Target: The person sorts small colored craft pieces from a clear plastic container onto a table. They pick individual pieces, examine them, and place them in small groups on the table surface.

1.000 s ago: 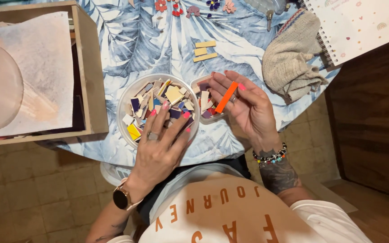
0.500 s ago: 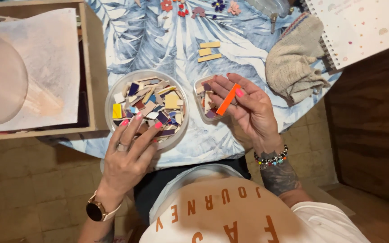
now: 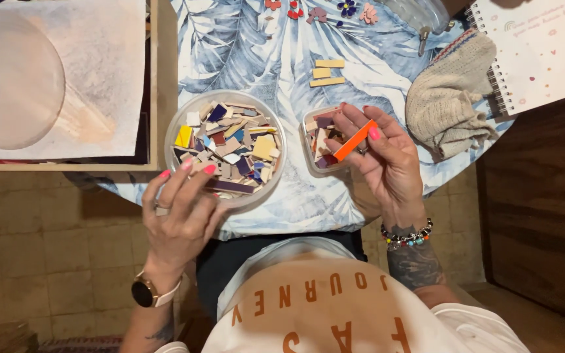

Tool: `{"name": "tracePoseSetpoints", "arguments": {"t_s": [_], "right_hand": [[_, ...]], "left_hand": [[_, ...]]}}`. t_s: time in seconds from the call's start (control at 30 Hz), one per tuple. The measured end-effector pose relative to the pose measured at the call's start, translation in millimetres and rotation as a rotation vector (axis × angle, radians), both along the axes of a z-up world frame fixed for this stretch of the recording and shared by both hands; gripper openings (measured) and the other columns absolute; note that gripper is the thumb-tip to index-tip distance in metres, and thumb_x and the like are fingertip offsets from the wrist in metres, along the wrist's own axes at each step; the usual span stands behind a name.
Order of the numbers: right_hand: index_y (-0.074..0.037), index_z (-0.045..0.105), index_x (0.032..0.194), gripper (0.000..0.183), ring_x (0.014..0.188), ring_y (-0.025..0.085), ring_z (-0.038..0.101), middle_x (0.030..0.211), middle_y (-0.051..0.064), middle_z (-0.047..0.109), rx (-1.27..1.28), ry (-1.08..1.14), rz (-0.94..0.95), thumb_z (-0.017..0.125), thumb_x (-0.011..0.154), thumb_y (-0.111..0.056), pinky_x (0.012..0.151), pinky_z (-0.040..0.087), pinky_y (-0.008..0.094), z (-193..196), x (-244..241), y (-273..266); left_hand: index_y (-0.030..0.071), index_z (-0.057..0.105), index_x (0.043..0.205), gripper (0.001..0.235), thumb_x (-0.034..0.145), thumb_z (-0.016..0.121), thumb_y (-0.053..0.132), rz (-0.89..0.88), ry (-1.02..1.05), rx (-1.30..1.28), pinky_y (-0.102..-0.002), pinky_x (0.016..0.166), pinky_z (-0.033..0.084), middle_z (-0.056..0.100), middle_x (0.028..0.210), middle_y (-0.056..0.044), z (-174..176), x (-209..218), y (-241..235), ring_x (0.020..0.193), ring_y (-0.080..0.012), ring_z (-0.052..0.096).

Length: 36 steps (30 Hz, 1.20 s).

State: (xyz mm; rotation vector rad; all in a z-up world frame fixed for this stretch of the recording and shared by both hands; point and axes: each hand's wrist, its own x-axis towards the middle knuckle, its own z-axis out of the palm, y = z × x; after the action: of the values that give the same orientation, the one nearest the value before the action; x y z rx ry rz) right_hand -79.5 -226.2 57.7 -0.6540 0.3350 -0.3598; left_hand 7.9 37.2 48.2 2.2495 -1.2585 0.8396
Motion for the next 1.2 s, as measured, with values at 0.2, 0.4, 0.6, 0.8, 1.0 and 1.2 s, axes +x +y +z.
{"name": "tracePoseSetpoints", "arguments": {"t_s": [0.2,0.4,0.6,0.8,1.0,1.2], "right_hand": [[0.003,0.045,0.107,0.026,0.11,0.042,0.045,0.118,0.028,0.045,0.033,-0.028,0.003,0.045,0.081,0.003,0.089,0.035,0.062,-1,4,6],[0.0,0.042,0.112,0.029,0.097,0.027,0.056,0.108,0.023,0.052,-0.576,0.02,0.025,0.046,0.085,-0.01,0.082,0.051,0.039,16,23,-12],[0.001,0.044,0.105,0.017,0.108,0.023,0.051,0.116,0.018,0.048,-0.947,0.003,0.201,0.042,0.088,-0.003,0.087,0.05,0.026,50,99,-43],[-0.005,0.055,0.09,0.012,0.089,0.013,0.064,0.09,0.007,0.064,-0.905,0.269,0.145,0.054,0.08,0.001,0.068,0.059,0.022,-10,211,-113],[-0.003,0.054,0.088,0.011,0.081,0.014,0.065,0.084,0.008,0.062,-0.978,0.405,0.194,0.055,0.08,0.004,0.067,0.059,0.02,-13,242,-121],[0.002,0.05,0.094,0.013,0.075,0.018,0.065,0.089,0.013,0.061,-1.102,0.342,0.289,0.053,0.082,0.007,0.067,0.058,0.02,-5,244,-117]], "left_hand": [[0.011,0.054,0.063,0.029,0.081,0.058,0.034,-0.019,0.044,-0.017,-0.038,0.085,0.04,0.059,0.103,-0.004,-2,-1,3,0.104,-0.0251,0.052],[0.011,0.057,0.091,0.042,0.073,0.059,0.049,-0.047,0.127,-0.252,-0.048,0.084,0.04,0.053,0.103,-0.011,-41,-23,0,0.103,-0.0343,0.048],[0.005,0.046,0.094,0.051,0.084,0.03,0.053,0.119,0.13,-0.412,-0.043,0.079,0.043,0.047,0.099,-0.013,-53,-36,-6,0.1,-0.0316,0.046],[-0.001,0.041,0.102,0.068,0.084,0.019,0.06,0.405,0.023,-0.623,-0.046,0.093,0.037,0.042,0.108,-0.017,-86,-27,-25,0.108,-0.0349,0.041],[-0.004,0.034,0.104,0.068,0.087,0.012,0.058,0.553,0.145,-0.729,-0.046,0.091,0.039,0.039,0.108,-0.023,-67,-25,-48,0.105,-0.0377,0.043],[-0.002,0.036,0.101,0.064,0.087,0.022,0.058,0.514,0.22,-0.922,-0.047,0.098,0.037,0.036,0.115,-0.02,-74,-20,-54,0.109,-0.0345,0.041]]}}
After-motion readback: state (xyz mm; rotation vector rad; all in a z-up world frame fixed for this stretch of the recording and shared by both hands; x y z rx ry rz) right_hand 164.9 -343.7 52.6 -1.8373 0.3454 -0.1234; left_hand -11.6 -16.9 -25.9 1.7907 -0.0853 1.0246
